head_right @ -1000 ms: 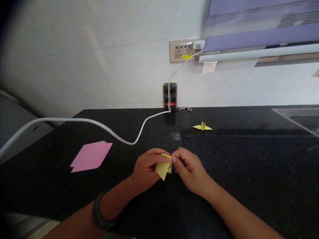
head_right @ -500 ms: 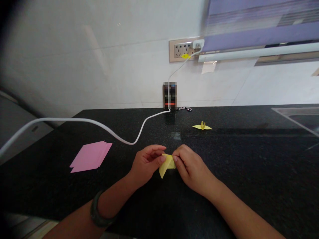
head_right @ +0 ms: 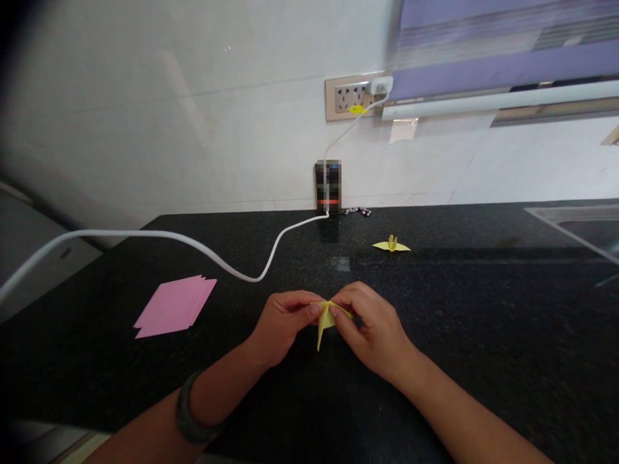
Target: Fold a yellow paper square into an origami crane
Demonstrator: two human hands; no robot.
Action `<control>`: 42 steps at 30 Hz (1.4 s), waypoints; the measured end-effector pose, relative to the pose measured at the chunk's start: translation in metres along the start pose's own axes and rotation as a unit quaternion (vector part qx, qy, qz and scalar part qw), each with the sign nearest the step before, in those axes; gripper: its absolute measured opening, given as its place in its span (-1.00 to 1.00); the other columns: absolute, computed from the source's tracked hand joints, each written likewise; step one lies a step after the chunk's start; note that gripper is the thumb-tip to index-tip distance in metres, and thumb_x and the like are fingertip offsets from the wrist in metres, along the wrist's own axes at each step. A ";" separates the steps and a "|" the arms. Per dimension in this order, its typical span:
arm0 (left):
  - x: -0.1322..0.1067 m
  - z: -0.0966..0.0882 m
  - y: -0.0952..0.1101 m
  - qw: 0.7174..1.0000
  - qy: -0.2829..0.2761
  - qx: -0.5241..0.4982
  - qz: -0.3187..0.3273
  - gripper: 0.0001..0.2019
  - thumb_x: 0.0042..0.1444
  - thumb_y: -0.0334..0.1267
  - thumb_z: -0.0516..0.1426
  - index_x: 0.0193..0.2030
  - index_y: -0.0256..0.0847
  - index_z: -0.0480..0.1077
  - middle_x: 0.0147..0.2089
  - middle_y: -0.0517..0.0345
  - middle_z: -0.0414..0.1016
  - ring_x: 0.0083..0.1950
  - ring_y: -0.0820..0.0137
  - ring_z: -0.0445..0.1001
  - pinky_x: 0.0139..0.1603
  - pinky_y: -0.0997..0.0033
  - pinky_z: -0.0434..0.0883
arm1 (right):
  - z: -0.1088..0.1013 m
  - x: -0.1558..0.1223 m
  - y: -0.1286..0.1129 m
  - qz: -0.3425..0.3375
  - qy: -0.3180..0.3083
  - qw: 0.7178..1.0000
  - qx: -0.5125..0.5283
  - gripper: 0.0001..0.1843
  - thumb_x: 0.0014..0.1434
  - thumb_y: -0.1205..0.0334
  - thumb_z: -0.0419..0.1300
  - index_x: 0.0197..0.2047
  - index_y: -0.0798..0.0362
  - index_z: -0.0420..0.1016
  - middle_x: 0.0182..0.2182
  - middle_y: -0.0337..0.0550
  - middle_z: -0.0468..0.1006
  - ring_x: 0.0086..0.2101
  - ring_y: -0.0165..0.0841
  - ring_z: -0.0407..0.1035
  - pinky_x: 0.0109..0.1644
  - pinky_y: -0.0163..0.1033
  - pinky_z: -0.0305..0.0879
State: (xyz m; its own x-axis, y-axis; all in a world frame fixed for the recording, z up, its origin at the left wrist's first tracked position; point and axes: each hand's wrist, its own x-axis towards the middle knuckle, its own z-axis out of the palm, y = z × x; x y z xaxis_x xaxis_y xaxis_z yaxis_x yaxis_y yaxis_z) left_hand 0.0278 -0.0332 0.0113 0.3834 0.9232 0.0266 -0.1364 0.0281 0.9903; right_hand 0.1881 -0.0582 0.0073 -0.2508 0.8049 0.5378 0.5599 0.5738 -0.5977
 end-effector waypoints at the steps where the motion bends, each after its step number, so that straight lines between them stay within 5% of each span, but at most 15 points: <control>1: 0.000 0.000 0.000 1.000 0.001 -0.006 -0.009 -0.87 -0.12 -0.28 0.17 -0.42 -0.28 0.49 -0.46 0.14 0.47 -0.42 0.46 0.39 -0.34 0.44 0.35 | 0.000 0.000 0.000 0.002 0.002 1.000 0.001 -0.92 0.07 0.35 0.04 -0.34 0.04 0.34 -0.44 -0.15 0.37 -0.41 -0.38 0.29 -0.38 -0.27 0.25; 22: 0.000 0.000 -0.007 1.000 0.022 -0.011 -0.015 -0.89 -0.18 -0.29 0.20 -0.48 -0.30 0.44 -0.50 0.17 0.44 -0.46 0.50 0.36 -0.38 0.49 0.32 | 0.002 0.002 -0.003 0.015 -0.024 0.999 0.042 -0.86 0.12 0.34 -0.03 -0.32 0.04 0.34 -0.43 -0.14 0.38 -0.39 -0.37 0.29 -0.34 -0.26 0.26; 35: 0.000 -0.006 -0.008 0.992 -0.008 0.102 0.068 -0.86 -0.10 -0.25 0.15 -0.47 -0.29 0.43 -0.45 0.13 0.44 -0.40 0.46 0.37 -0.34 0.46 0.32 | 0.003 0.000 -0.001 0.023 -0.038 0.999 0.021 -0.88 0.13 0.32 -0.04 -0.39 0.05 0.29 -0.48 -0.16 0.33 -0.43 -0.39 0.26 -0.36 -0.27 0.23; 42: -0.001 -0.002 -0.011 0.998 0.005 0.058 0.029 -0.85 -0.11 -0.23 0.15 -0.46 -0.29 0.41 -0.49 0.16 0.41 -0.46 0.50 0.34 -0.41 0.50 0.31 | 0.004 0.001 -0.001 0.012 -0.030 0.999 0.031 -0.85 0.15 0.31 -0.07 -0.37 0.04 0.29 -0.46 -0.15 0.34 -0.41 -0.38 0.27 -0.36 -0.27 0.25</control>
State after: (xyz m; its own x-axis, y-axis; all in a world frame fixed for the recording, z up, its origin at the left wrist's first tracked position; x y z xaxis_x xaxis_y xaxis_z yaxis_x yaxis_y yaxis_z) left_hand 0.0269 -0.0335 0.0006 0.3678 0.9261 0.0840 -0.0509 -0.0702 0.9962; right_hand 0.1838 -0.0576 0.0062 -0.2856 0.8249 0.4878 0.5168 0.5612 -0.6465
